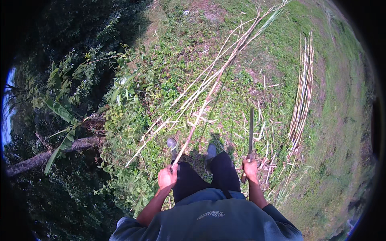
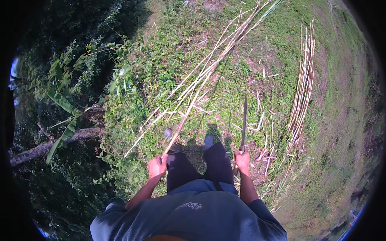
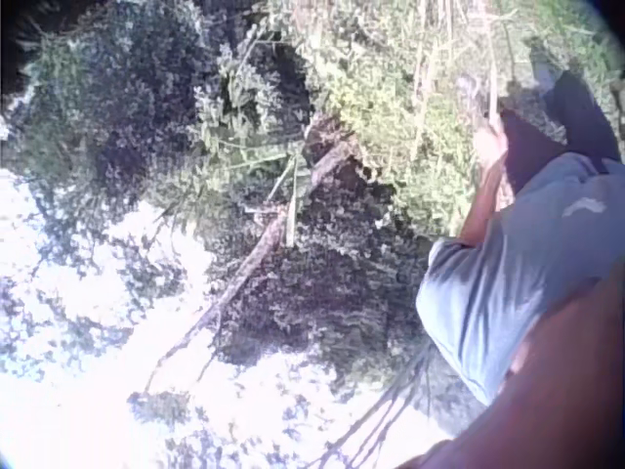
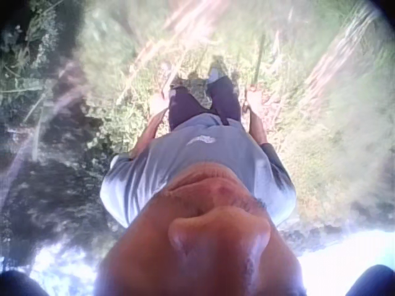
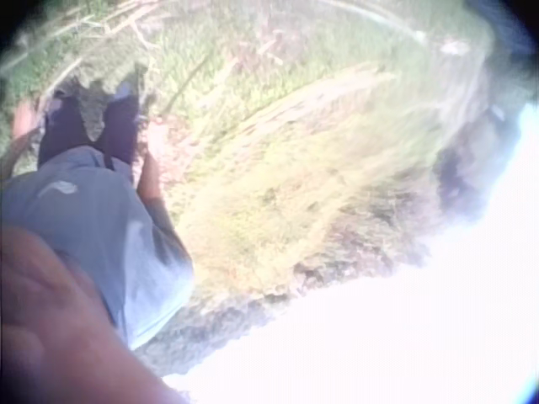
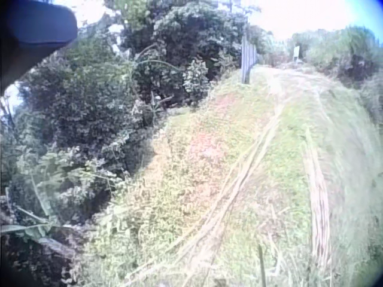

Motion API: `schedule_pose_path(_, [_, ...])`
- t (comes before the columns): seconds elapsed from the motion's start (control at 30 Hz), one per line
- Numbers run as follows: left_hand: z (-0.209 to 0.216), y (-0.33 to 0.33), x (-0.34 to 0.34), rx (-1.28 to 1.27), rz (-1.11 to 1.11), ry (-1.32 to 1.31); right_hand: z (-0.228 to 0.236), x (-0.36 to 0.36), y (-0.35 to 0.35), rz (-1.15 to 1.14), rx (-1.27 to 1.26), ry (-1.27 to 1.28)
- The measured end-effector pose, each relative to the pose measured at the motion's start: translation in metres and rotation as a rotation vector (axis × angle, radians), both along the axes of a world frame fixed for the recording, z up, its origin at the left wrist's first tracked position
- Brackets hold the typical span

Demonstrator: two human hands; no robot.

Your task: The person uses a machete to strip branches and cut long bamboo poles into smaller sections. They repeatedly pick up poles, remove protruding parts, and chop the material into uniform lengths, dropping the finished pieces onto a growing pile on the ground.

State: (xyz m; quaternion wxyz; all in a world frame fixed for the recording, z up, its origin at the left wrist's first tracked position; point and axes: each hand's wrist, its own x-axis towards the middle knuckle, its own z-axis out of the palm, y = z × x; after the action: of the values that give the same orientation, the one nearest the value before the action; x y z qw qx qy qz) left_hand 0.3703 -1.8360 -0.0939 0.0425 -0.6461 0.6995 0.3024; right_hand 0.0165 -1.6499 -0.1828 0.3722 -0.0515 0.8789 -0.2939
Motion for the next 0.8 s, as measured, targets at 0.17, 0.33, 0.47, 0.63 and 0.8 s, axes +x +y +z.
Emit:
schedule_pose_path(0.17, [0.155,0.143,0.047,-0.015,0.031,-0.201,0.008,-0.031,-0.083,-0.127,-0.497,-0.269])
schedule_pose_path(0.33, [0.281,0.263,0.157,-0.620,-0.166,-0.384,0.010,-0.018,-0.143,-0.399,-0.752,-0.640])
schedule_pose_path(0.47, [0.355,0.398,0.228,-0.704,-0.222,-0.687,0.064,0.002,-0.163,-0.604,-0.928,-0.961])
schedule_pose_path(0.63, [0.312,0.565,0.289,-0.736,0.172,-0.918,0.086,0.015,-0.127,-0.796,-1.084,-1.215])
schedule_pose_path(0.8, [0.262,0.746,0.367,-0.703,0.597,-1.179,0.073,0.028,-0.020,-0.460,-1.075,-0.893])
